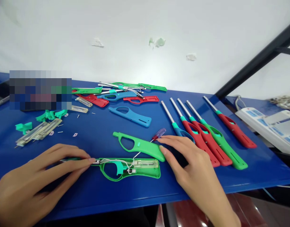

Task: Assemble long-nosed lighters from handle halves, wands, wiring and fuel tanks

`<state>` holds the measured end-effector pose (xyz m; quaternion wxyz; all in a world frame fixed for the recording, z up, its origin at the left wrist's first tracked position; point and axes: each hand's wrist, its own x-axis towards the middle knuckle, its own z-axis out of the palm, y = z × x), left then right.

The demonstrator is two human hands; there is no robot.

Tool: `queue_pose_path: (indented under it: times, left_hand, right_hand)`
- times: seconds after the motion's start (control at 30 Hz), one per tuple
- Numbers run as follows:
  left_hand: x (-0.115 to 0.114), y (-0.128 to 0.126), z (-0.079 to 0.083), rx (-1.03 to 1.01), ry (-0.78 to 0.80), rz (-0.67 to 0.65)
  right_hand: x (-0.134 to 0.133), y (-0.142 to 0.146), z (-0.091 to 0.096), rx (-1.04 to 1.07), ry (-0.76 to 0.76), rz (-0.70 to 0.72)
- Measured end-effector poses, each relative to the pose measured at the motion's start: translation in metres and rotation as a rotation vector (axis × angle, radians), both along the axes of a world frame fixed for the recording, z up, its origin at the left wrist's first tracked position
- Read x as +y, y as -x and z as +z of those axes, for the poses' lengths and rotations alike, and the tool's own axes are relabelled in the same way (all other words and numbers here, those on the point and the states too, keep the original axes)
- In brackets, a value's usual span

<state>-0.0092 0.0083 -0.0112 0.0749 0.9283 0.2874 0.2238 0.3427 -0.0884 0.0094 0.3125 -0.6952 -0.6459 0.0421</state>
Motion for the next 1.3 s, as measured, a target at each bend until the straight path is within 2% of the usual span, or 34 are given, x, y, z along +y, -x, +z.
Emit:
queue_pose_path:
  times: [0.2, 0.37, 0.67, 1.1, 1.3]
  left_hand:
    - [-0.001, -0.004, -0.003, -0.061, -0.005, 0.046]
    - [-0.002, -0.007, -0.001, -0.082, -0.012, 0.077]
    - [-0.002, -0.009, 0.002, -0.087, -0.005, 0.041]
    - [-0.004, -0.014, 0.009, -0.116, 0.001, 0.014]
    - [-0.002, -0.013, 0.009, -0.109, 0.03, 0.017]
  right_hand:
    - [-0.001, 0.003, 0.003, -0.049, 0.103, 0.056]
    - [-0.003, -0.002, 0.004, -0.08, 0.114, 0.096]
    - [-0.006, -0.003, 0.003, -0.111, 0.155, 0.095]
    - [-0.002, -0.008, -0.002, -0.141, 0.061, 0.152]
    - [-0.004, -0.007, -0.002, -0.142, -0.033, 0.11]
